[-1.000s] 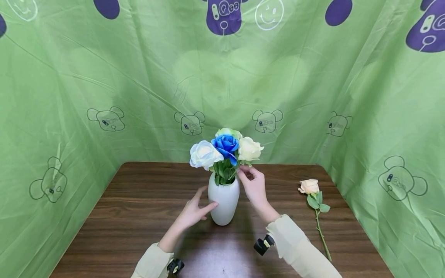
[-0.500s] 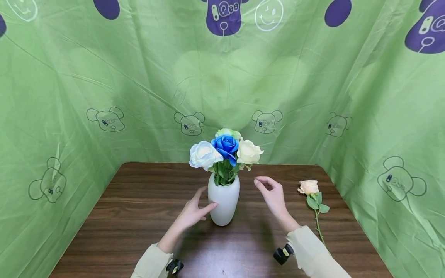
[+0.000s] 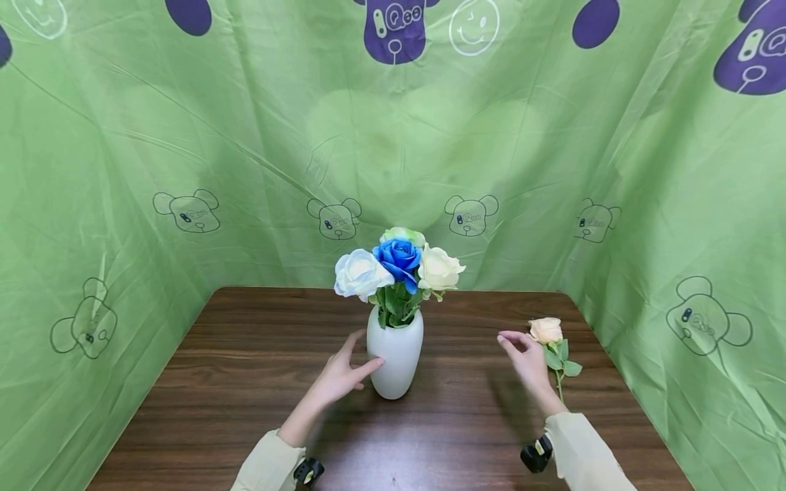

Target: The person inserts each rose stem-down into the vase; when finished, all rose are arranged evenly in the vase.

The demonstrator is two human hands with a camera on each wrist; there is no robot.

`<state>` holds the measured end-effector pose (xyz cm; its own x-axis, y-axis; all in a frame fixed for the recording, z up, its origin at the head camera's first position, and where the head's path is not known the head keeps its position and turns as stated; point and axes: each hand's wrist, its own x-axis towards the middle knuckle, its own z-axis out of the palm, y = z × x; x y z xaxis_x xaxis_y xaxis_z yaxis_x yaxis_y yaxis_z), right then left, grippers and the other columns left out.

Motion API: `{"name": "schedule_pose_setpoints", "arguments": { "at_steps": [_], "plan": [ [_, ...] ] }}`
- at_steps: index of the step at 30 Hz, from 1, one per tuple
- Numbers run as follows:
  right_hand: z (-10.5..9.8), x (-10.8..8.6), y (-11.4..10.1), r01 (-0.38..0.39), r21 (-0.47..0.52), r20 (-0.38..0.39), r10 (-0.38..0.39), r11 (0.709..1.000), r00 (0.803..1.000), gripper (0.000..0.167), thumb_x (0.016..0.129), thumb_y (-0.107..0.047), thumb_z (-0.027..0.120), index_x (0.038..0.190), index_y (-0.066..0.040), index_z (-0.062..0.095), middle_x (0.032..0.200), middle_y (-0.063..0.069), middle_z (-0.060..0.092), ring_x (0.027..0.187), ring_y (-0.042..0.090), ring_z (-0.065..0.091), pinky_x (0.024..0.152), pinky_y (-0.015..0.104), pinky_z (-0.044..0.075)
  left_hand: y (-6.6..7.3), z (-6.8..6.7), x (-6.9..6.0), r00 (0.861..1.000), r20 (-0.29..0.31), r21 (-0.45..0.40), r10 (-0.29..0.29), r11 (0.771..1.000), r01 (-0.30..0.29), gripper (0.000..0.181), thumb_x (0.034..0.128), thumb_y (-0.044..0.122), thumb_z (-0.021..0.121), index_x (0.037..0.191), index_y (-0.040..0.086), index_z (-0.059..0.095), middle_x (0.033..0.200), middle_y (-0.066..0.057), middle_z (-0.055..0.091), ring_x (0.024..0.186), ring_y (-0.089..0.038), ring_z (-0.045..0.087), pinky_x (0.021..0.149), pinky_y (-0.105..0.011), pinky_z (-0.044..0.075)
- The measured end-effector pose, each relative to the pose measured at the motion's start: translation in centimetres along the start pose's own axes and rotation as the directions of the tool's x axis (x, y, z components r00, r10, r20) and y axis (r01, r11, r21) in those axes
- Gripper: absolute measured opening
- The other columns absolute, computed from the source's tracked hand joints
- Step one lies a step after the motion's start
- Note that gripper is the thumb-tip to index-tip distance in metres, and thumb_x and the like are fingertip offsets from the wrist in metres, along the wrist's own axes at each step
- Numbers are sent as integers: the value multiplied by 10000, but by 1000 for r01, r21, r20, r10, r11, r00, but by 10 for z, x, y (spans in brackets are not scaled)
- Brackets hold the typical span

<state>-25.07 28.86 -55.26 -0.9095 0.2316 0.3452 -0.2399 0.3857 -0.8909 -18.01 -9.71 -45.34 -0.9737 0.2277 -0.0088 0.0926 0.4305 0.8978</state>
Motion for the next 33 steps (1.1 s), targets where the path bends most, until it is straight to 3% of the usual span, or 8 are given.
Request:
{"name": "schedule_pose_setpoints", "arguments": {
  "at_steps": [4,6,10,13,17,20,25,33],
  "plan": [
    [-11,14,67,-6,-154,-98,-9,988,995,242,780,-408,649,914,-208,674,904,-54,620,772,36,538,587,145,398,0,0,0,1000,3,1,2,1000,-2,753,788,488,598,1368,152,255,1283,-273,366,510,-150,588,599,-311,485],
    [-20,13,70,1,-148,-95,-15,989,995,215,788,-393,646,902,-214,679,955,-53,625,831,32,546,629,150,406,0,-1,0,1000,6,-7,3,1000,-3,755,789,483,599,1369,143,254,1278,-270,372,513,-153,589,595,-313,486],
    [-34,2,22,-111,-175,-92,96,978,991,245,812,-274,647,943,-69,677,1009,68,629,869,115,544,618,222,407,0,0,0,1000,7,-7,2,1000,-2,753,790,484,598,1368,147,254,1276,-265,378,517,-153,591,601,-315,486],
    [-40,-2,17,-197,-259,-150,162,946,975,297,818,-299,630,957,-37,659,871,-37,644,750,61,514,529,234,382,-1,0,-1,1000,9,-4,0,1000,0,748,791,485,596,1367,153,255,1278,-263,378,519,-151,591,605,-314,486],
    [-46,-7,14,-277,-280,-232,215,919,949,296,818,-298,612,981,-54,647,869,-6,643,752,115,528,610,276,385,-1,-1,-1,1000,11,-16,6,1000,-5,744,795,475,596,1368,147,253,1276,-252,385,524,-155,593,600,-314,486],
    [-52,-13,-11,-345,-286,-251,277,894,927,317,813,-199,605,1045,16,601,1037,233,556,911,345,491,751,407,353,0,-1,-1,1000,11,-19,8,1000,-8,741,795,474,597,1368,155,253,1279,-257,380,525,-155,593,604,-317,486],
    [-64,-17,-7,-402,-300,-283,322,865,904,388,805,-160,595,1122,54,530,1107,306,420,1049,458,352,876,485,264,0,-1,0,1000,10,-21,8,1000,-7,748,795,472,599,1371,147,250,1288,-272,360,525,-156,594,610,-322,487],
    [-76,-30,2,-490,-397,-230,433,776,872,446,819,-232,550,1177,23,477,1097,255,461,995,431,409,775,525,330,1,-1,-1,1000,5,6,1,1000,-1,750,788,486,598,1367,154,255,1271,-270,383,515,-150,588,620,-330,484]
  ]
}}
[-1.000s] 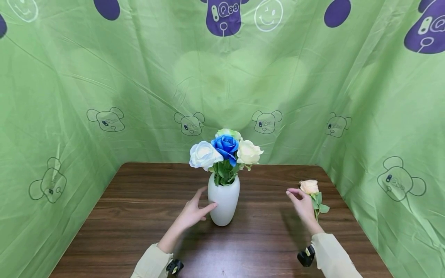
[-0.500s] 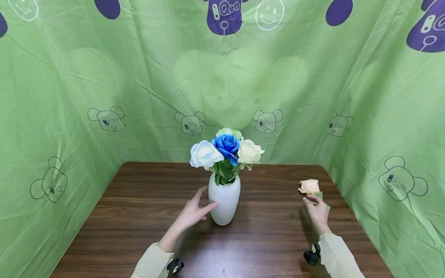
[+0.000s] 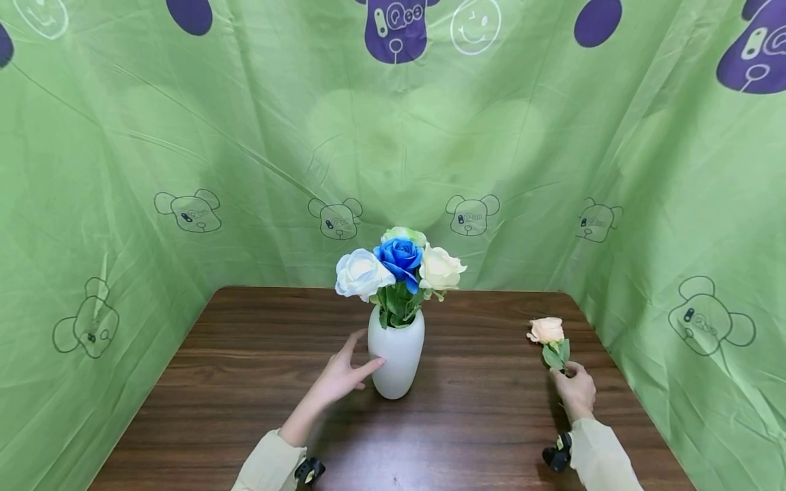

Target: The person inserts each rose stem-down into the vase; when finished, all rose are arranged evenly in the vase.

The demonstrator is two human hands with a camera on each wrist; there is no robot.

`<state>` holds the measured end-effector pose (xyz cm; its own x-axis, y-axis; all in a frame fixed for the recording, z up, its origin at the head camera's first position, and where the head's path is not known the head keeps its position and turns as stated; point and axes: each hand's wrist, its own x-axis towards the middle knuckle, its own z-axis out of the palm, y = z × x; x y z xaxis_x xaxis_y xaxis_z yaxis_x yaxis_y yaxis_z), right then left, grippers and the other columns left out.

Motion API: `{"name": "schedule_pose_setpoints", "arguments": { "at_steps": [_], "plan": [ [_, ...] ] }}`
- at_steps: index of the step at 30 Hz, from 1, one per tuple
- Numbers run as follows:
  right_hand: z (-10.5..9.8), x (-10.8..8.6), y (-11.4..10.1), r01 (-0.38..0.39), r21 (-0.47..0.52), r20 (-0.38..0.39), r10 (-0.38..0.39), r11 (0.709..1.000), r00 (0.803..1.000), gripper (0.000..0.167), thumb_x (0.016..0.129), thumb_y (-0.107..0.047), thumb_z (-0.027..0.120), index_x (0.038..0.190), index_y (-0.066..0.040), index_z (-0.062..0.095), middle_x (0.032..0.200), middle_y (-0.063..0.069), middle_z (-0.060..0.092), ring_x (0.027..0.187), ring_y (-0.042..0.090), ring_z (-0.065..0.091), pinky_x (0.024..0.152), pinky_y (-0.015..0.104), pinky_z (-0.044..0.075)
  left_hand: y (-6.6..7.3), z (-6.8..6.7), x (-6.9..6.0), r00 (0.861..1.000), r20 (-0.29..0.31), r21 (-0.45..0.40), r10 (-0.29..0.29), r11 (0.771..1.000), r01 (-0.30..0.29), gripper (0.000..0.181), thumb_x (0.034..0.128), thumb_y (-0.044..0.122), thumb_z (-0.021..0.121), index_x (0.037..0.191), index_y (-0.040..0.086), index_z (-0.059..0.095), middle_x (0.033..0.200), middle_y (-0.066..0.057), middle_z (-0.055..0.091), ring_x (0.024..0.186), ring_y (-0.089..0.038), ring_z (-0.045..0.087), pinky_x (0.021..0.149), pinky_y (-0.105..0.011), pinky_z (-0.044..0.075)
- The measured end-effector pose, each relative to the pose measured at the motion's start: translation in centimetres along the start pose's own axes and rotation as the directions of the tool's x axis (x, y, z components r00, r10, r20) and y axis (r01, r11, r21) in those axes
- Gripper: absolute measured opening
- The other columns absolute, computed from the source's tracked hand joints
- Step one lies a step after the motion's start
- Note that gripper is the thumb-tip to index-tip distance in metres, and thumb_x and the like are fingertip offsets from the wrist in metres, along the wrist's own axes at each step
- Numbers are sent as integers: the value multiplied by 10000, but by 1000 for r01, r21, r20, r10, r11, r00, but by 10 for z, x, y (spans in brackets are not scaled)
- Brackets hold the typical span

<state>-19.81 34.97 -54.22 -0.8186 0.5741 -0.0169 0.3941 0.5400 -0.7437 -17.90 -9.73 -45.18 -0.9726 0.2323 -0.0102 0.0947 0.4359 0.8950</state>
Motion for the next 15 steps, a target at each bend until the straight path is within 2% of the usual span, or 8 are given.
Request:
{"name": "schedule_pose_setpoints", "arguments": {
  "at_steps": [7,12,15],
  "plan": [
    [-2,-2,7,-94,-50,43,96,994,994,451,804,-278,572,1183,-53,479,1087,186,529,989,415,438,712,523,350,-1,1,0,1000,2,2,3,1000,-3,757,791,488,593,1371,141,251,1266,-262,392,514,-148,586,611,-322,483],
    [-2,-1,8,-105,-81,47,109,991,993,447,789,-253,579,1186,-74,477,1088,194,547,990,442,439,696,521,351,-1,1,0,1000,4,0,3,1000,-3,742,794,486,591,1367,157,254,1264,-248,400,515,-147,586,612,-322,483],
    [-2,-1,8,-103,-103,62,110,989,992,446,784,-237,585,1184,-73,473,1114,241,503,986,470,421,687,531,348,0,0,0,1000,4,-2,5,1000,-5,743,795,485,590,1367,154,252,1263,-246,401,516,-146,586,615,-325,483]
  ]
}}
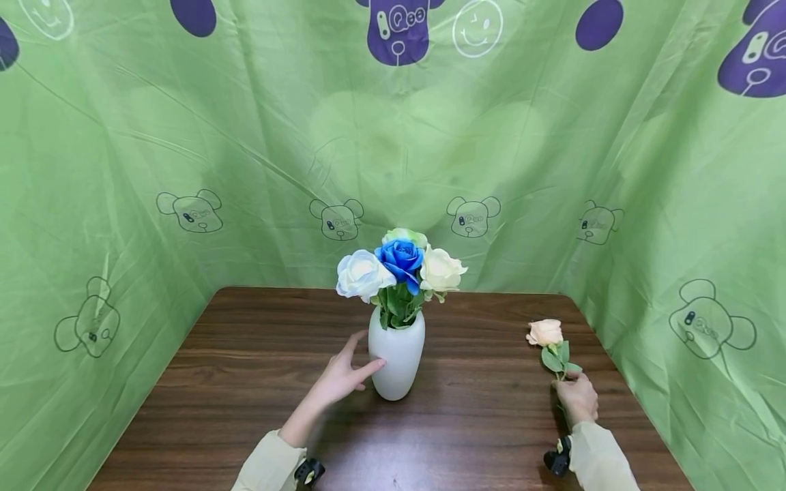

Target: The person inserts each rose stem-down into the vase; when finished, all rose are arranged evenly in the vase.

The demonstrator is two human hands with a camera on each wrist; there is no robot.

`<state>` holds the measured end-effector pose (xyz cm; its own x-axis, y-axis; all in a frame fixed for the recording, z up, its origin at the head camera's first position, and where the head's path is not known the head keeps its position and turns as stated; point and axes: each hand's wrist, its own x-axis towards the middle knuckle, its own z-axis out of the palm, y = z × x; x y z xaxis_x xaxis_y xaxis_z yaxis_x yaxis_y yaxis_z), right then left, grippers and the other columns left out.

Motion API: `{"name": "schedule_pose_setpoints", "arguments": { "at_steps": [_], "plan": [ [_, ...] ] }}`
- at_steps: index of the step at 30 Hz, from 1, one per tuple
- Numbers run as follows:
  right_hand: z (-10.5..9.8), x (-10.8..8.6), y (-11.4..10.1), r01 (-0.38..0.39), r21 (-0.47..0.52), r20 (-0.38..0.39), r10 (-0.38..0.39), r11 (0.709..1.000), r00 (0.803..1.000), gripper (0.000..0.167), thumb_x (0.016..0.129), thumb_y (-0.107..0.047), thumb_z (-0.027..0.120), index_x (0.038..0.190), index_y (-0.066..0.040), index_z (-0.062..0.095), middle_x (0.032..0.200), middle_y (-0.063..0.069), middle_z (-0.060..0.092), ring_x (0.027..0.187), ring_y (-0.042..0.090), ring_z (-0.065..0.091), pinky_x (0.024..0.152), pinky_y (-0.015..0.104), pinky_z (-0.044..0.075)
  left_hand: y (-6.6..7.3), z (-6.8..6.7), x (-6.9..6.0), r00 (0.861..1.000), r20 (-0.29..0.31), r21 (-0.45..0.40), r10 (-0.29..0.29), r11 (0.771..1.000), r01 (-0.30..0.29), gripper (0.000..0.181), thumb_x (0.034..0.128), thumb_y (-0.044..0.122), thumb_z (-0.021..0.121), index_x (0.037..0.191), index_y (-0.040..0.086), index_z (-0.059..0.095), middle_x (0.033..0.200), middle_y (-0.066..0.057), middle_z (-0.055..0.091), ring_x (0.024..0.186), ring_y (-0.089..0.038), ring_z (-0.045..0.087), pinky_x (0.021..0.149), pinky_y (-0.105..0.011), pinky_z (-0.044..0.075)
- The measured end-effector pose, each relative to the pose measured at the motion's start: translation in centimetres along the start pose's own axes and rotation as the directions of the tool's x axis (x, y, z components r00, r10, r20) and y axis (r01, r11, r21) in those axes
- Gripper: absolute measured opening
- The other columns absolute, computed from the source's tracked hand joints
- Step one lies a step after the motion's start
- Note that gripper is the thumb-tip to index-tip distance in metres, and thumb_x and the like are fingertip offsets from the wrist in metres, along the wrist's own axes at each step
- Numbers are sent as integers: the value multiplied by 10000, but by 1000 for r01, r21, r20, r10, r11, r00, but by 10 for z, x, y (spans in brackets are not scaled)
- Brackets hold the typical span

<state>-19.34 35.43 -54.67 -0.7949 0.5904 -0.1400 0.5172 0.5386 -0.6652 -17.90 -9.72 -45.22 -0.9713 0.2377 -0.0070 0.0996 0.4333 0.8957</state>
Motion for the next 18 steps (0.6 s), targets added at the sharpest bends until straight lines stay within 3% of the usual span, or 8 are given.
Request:
{"name": "schedule_pose_setpoints", "arguments": {
  "at_steps": [9,15,18],
  "plan": [
    [4,-3,-2,37,-31,46,-36,999,998,429,774,-237,572,1154,-55,490,1154,286,444,984,480,416,693,536,354,1,0,-1,1000,2,2,2,1000,-2,749,796,481,592,1370,140,251,1258,-231,411,515,-145,586,621,-332,485],
    [10,0,-2,149,-1,69,-148,989,987,413,749,-204,583,1087,25,519,1090,293,487,946,455,448,749,498,373,0,0,-1,1000,-1,4,3,1000,-3,751,796,482,592,1370,136,252,1249,-214,425,509,-142,585,616,-322,485],
    [15,2,-2,187,65,72,-192,980,979,414,744,-165,597,1085,53,510,970,257,566,829,369,523,670,399,414,0,1,0,1000,-6,8,2,1000,-2,751,793,485,593,1368,140,256,1251,-224,422,507,-141,584,620,-323,484]
  ]
}}
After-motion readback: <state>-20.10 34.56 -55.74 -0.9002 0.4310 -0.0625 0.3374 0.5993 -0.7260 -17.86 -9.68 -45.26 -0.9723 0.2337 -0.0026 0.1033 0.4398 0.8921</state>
